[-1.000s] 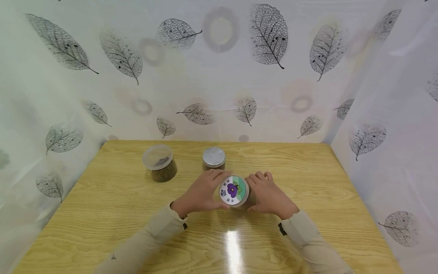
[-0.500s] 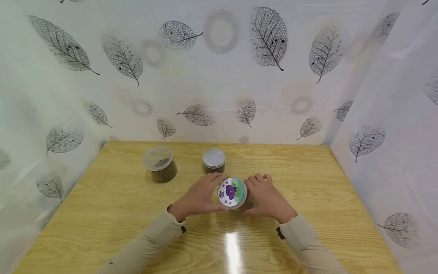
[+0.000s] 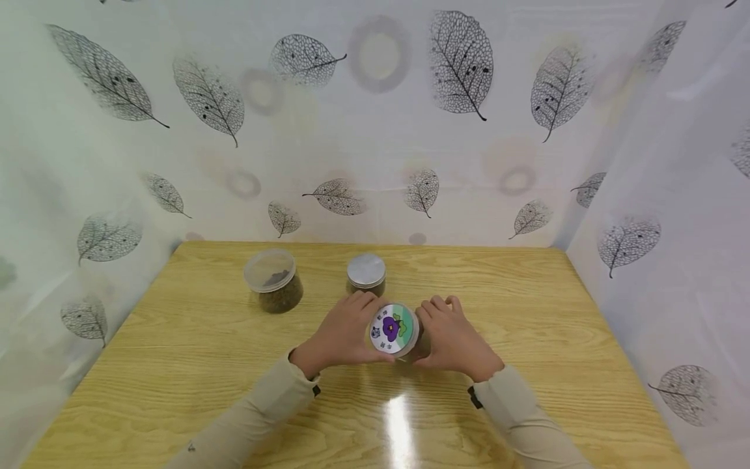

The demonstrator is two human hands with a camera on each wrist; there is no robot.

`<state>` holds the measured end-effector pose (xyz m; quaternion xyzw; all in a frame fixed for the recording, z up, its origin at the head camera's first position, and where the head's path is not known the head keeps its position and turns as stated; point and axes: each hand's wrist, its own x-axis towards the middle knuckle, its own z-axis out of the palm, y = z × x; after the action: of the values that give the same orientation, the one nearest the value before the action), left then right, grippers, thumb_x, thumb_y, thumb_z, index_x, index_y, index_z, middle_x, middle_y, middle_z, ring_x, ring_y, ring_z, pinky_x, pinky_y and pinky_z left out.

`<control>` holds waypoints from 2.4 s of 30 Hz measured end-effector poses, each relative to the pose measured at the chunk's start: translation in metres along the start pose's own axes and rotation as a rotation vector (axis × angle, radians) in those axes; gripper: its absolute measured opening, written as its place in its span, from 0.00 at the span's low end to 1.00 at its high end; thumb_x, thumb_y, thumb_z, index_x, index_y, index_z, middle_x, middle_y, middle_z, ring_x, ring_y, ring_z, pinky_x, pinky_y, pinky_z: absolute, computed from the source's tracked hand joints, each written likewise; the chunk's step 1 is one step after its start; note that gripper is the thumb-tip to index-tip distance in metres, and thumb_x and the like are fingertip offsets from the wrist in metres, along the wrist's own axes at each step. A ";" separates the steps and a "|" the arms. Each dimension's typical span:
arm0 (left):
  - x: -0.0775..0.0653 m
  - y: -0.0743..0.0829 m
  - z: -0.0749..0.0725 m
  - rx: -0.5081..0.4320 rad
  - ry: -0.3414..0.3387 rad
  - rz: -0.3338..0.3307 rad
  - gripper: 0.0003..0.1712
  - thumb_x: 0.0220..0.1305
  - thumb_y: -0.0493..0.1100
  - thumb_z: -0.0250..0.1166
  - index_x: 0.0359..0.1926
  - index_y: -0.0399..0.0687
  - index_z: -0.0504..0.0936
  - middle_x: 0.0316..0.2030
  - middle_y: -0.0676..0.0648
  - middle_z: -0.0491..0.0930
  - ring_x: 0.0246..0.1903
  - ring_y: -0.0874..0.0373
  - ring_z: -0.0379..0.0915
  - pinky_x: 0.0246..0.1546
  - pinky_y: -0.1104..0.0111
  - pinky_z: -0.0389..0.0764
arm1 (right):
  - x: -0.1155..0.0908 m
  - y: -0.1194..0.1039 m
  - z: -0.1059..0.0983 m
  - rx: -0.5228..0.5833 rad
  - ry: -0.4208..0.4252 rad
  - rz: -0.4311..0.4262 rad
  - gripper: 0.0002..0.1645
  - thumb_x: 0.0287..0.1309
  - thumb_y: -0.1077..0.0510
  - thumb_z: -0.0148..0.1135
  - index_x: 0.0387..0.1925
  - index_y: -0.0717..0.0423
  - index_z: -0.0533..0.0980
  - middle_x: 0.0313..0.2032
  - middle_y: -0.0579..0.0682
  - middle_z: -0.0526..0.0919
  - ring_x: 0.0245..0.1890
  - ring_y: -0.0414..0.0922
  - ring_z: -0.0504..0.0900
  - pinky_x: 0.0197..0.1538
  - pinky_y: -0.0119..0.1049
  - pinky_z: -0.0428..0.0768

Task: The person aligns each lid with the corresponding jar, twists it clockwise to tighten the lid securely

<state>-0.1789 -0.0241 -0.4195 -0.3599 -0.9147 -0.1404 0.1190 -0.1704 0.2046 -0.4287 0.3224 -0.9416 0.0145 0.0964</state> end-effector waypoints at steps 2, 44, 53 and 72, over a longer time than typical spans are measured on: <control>0.001 -0.002 -0.001 -0.013 -0.003 0.012 0.52 0.30 0.74 0.71 0.55 0.49 0.73 0.46 0.51 0.76 0.46 0.58 0.70 0.51 0.65 0.73 | 0.001 0.000 -0.001 -0.011 0.006 -0.011 0.52 0.18 0.30 0.76 0.46 0.56 0.73 0.40 0.48 0.76 0.45 0.47 0.70 0.50 0.54 0.66; 0.029 -0.007 0.040 -0.616 -0.260 -0.261 0.41 0.53 0.55 0.69 0.67 0.54 0.64 0.61 0.53 0.72 0.53 0.57 0.73 0.51 0.67 0.76 | -0.012 0.031 0.009 0.625 -0.089 0.275 0.61 0.33 0.52 0.79 0.68 0.63 0.56 0.60 0.63 0.72 0.59 0.62 0.71 0.60 0.58 0.70; 0.071 0.001 0.050 -0.681 -0.224 -0.327 0.42 0.61 0.50 0.63 0.72 0.55 0.54 0.65 0.49 0.67 0.60 0.54 0.69 0.59 0.60 0.72 | -0.004 0.069 0.017 0.684 -0.037 0.300 0.57 0.42 0.58 0.74 0.68 0.68 0.51 0.63 0.69 0.65 0.60 0.66 0.68 0.59 0.58 0.70; 0.133 0.010 0.083 -0.727 -0.082 -0.392 0.40 0.65 0.43 0.59 0.73 0.52 0.51 0.65 0.45 0.67 0.60 0.51 0.70 0.58 0.64 0.73 | 0.006 0.112 0.030 0.854 0.022 0.422 0.49 0.60 0.67 0.56 0.71 0.69 0.36 0.69 0.73 0.46 0.66 0.70 0.54 0.65 0.58 0.61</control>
<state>-0.2765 0.0943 -0.4528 -0.2026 -0.8608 -0.4597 -0.0813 -0.2485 0.2867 -0.4530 0.1348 -0.8953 0.4228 -0.0396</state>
